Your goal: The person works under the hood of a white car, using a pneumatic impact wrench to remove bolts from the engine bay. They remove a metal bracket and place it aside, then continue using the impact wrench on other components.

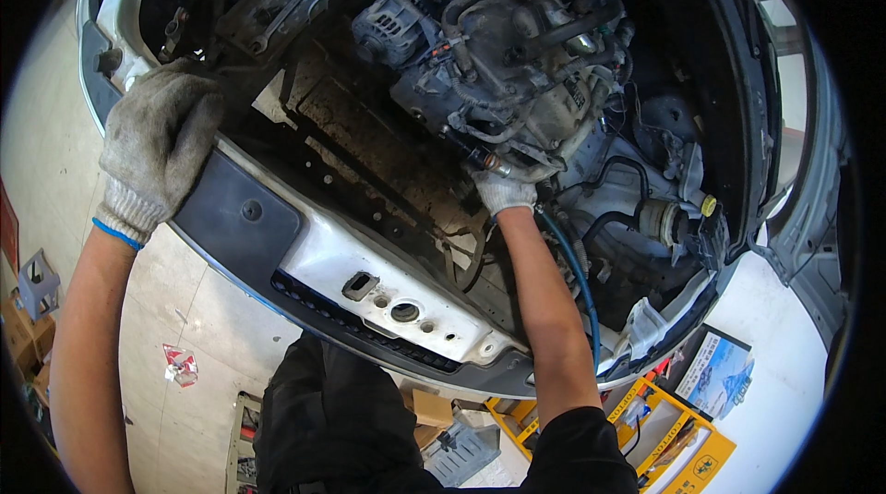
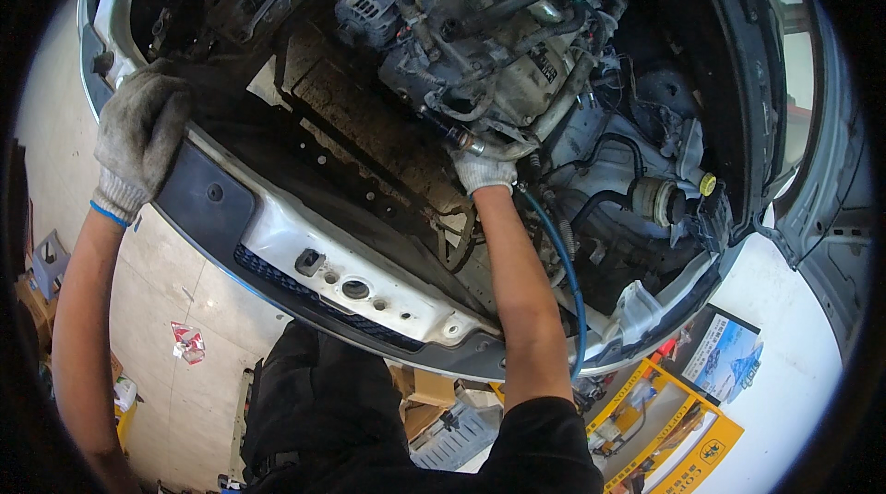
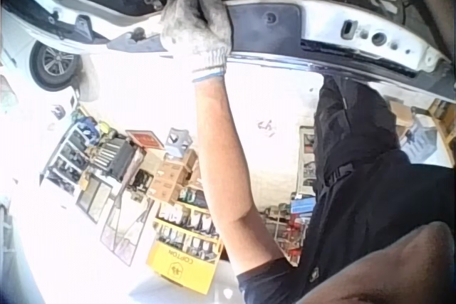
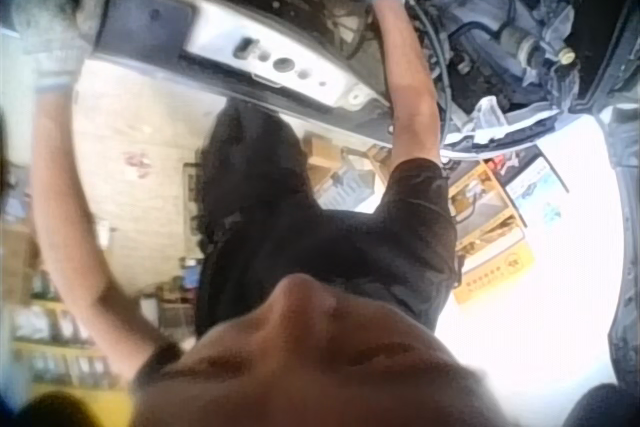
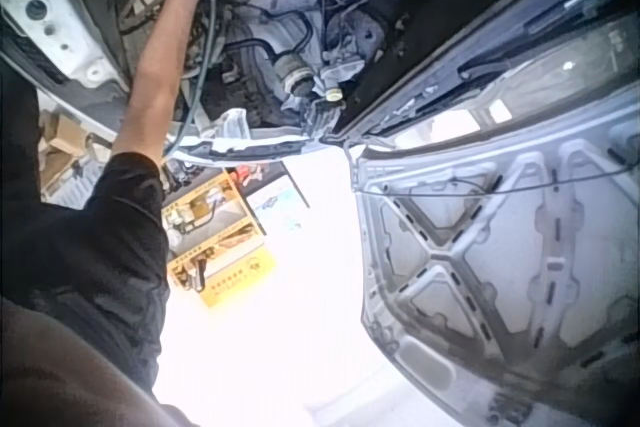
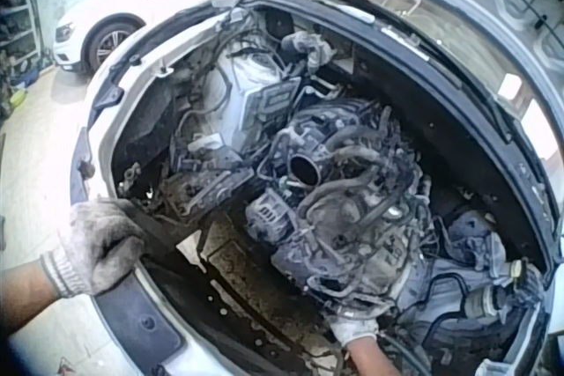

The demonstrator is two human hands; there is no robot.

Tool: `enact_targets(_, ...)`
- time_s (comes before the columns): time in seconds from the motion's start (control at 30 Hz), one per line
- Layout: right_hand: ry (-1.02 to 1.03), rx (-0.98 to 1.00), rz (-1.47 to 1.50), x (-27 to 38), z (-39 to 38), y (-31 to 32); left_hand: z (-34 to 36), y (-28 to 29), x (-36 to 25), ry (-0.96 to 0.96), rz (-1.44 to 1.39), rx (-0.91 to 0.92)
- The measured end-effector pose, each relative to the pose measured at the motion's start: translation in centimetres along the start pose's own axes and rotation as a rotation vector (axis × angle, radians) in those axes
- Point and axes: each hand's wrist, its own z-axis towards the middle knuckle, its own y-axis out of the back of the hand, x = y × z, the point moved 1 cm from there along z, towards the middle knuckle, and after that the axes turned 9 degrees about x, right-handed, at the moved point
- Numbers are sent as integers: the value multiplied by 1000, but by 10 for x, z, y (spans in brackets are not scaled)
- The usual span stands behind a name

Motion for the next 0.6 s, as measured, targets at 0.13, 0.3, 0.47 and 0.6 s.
enact_targets(0.13,-54,24,-13,0,2,-1,2,1,-1,-10,-6,2)
enact_targets(0.3,10,-43,-2,0,1,-3,-1,-2,3,2,-25,-3)
enact_targets(0.47,-24,13,72,-5,5,-6,0,-2,4,-33,-41,-39)
enact_targets(0.6,0,-25,77,-8,7,-9,0,-2,3,-15,-15,-69)
